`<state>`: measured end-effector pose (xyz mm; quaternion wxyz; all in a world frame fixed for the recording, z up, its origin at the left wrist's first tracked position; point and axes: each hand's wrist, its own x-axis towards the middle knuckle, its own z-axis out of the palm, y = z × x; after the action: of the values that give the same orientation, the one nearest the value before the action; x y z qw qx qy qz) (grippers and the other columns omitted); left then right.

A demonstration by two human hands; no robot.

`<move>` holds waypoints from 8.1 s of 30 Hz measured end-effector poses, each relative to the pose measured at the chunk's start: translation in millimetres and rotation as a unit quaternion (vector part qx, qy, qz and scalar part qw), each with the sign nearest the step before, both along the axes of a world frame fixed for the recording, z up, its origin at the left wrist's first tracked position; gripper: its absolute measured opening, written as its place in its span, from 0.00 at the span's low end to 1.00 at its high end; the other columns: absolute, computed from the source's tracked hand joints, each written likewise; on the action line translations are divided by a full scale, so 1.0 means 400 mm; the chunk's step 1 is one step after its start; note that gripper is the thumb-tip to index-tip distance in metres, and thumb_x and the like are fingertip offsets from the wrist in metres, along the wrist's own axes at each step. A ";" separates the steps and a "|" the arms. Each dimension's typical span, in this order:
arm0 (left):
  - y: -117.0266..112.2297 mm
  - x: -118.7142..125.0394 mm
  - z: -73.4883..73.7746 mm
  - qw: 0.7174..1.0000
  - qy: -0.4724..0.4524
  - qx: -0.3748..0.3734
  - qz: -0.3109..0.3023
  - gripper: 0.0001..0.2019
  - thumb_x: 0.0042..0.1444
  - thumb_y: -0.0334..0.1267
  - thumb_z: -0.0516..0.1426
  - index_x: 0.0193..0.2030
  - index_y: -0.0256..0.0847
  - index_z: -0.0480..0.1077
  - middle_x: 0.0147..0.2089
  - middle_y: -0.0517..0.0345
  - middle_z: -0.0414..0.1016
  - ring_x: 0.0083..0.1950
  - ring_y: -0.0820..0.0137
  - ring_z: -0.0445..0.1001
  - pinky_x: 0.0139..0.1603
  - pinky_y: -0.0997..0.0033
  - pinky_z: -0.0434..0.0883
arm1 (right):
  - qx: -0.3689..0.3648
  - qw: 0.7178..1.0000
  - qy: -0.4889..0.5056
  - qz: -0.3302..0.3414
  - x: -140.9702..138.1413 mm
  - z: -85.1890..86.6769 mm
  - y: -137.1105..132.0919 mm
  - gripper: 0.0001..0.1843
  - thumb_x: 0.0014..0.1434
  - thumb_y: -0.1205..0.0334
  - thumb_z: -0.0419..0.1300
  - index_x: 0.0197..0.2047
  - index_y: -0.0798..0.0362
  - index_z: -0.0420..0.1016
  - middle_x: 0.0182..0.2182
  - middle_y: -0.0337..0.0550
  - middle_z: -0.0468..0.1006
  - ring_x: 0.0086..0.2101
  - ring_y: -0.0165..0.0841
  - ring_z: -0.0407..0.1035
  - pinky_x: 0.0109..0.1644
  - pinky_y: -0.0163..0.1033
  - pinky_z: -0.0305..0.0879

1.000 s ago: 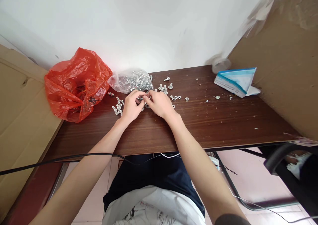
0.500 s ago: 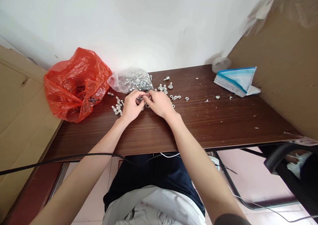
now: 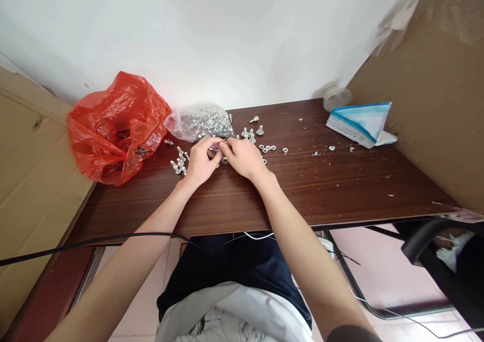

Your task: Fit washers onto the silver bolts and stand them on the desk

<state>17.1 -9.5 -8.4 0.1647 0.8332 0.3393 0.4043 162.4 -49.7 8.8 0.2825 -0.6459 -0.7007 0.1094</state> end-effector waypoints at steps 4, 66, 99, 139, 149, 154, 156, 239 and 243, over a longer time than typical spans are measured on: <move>0.000 0.000 0.000 1.000 0.004 -0.001 0.002 0.10 0.55 0.26 0.55 0.42 0.41 0.71 0.39 0.56 0.73 0.41 0.69 0.71 0.42 0.70 0.70 | 0.001 1.000 0.002 0.002 0.000 0.002 -0.001 0.20 0.66 0.51 0.47 0.29 0.53 0.69 0.25 0.44 0.74 0.26 0.33 0.64 0.30 0.36 0.51; 0.006 -0.003 -0.009 1.000 -0.016 0.005 0.020 0.15 0.54 0.23 0.54 0.46 0.38 0.70 0.41 0.54 0.75 0.40 0.70 0.72 0.43 0.70 0.71 | 0.017 1.000 0.003 -0.005 -0.016 -0.014 0.004 0.15 0.65 0.51 0.49 0.41 0.52 0.70 0.24 0.41 0.74 0.25 0.34 0.65 0.32 0.35 0.52; 0.024 0.006 0.070 0.999 0.019 0.010 -0.031 0.10 0.58 0.31 0.54 0.46 0.38 0.71 0.44 0.53 0.76 0.42 0.69 0.73 0.45 0.69 0.70 | 0.156 0.972 0.173 -0.022 -0.027 -0.050 0.043 0.17 0.67 0.50 0.41 0.33 0.50 0.62 0.24 0.38 0.69 0.26 0.34 0.64 0.33 0.37 0.55; 0.005 0.013 0.025 0.965 0.213 -0.088 0.126 0.12 0.60 0.36 0.49 0.43 0.40 0.73 0.39 0.47 0.79 0.42 0.57 0.78 0.41 0.64 0.71 | 0.098 0.983 0.126 0.093 -0.007 -0.057 0.078 0.24 0.65 0.46 0.45 0.22 0.51 0.59 0.17 0.36 0.62 0.22 0.31 0.58 0.29 0.36 0.49; -0.018 0.010 0.039 0.972 0.191 -0.061 0.120 0.13 0.64 0.43 0.48 0.43 0.42 0.71 0.32 0.54 0.78 0.37 0.61 0.78 0.37 0.69 0.68 | 0.099 0.985 0.140 0.033 -0.008 -0.063 0.080 0.26 0.64 0.44 0.43 0.22 0.51 0.61 0.17 0.37 0.63 0.21 0.30 0.56 0.29 0.36 0.49; -0.017 0.010 0.043 0.972 0.188 -0.064 0.125 0.17 0.66 0.43 0.43 0.40 0.41 0.71 0.37 0.52 0.79 0.39 0.60 0.78 0.37 0.68 0.68 | 0.095 0.982 0.157 0.045 -0.012 -0.064 0.080 0.26 0.64 0.44 0.44 0.21 0.52 0.62 0.17 0.37 0.64 0.21 0.29 0.56 0.29 0.35 0.48; -0.017 0.011 0.044 0.971 0.192 -0.067 0.124 0.16 0.66 0.42 0.43 0.40 0.41 0.70 0.37 0.52 0.79 0.40 0.61 0.78 0.37 0.68 0.67 | 0.097 0.980 0.165 0.049 -0.013 -0.063 0.079 0.26 0.64 0.45 0.45 0.21 0.53 0.61 0.16 0.37 0.63 0.21 0.28 0.56 0.28 0.35 0.48; -0.002 0.005 0.031 0.987 0.115 -0.017 0.113 0.11 0.63 0.35 0.50 0.46 0.42 0.72 0.43 0.56 0.73 0.38 0.70 0.71 0.41 0.72 0.68 | 0.068 0.988 0.115 0.078 0.021 -0.042 0.088 0.28 0.65 0.41 0.44 0.23 0.51 0.64 0.18 0.37 0.65 0.22 0.30 0.59 0.29 0.35 0.52; 0.002 0.002 0.028 0.987 0.110 -0.021 0.112 0.11 0.63 0.36 0.50 0.46 0.43 0.73 0.43 0.56 0.74 0.38 0.71 0.71 0.41 0.72 0.68 | 0.060 0.987 0.124 0.087 0.021 -0.039 0.085 0.27 0.65 0.41 0.44 0.23 0.51 0.64 0.16 0.37 0.65 0.21 0.30 0.60 0.28 0.35 0.52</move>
<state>18.0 -8.8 2.9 0.0977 0.8257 0.4551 0.3187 170.6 -15.6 -7.0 0.3950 -0.5459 -0.7191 0.1701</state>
